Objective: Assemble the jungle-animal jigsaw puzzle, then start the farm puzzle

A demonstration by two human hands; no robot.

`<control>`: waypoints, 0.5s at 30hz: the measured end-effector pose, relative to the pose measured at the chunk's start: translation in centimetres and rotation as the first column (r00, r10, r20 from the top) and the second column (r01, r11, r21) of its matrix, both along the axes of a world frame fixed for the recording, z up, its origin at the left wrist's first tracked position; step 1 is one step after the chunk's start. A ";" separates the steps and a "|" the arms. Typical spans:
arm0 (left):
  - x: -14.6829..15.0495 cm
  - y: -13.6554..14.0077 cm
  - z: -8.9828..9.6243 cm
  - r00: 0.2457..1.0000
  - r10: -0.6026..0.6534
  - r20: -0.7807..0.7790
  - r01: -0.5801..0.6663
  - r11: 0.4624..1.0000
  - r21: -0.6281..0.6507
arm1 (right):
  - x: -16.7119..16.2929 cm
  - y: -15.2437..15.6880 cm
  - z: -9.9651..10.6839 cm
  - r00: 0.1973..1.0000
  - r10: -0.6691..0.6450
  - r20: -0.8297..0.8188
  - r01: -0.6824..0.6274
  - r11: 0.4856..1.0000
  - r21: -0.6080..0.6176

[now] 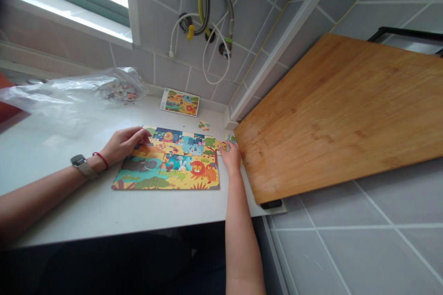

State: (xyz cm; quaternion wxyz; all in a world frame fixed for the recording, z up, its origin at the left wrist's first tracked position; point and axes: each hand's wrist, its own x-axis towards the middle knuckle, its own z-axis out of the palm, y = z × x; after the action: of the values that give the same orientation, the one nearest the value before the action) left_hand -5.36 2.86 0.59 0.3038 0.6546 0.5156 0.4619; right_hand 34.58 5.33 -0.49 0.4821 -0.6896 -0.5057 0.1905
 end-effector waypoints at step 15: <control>-0.1 0.2 -0.4 1.000 -0.017 -0.006 0.017 1.000 0.001 | -1.2 -0.3 -0.3 0.984 0.135 0.114 -0.133 0.991 -0.022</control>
State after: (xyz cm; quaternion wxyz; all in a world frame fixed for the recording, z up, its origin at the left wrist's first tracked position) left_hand -5.50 3.05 0.15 0.3060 0.6605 0.5107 0.4575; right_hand 33.40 5.06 -0.76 0.4332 -0.6673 -0.5766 0.1860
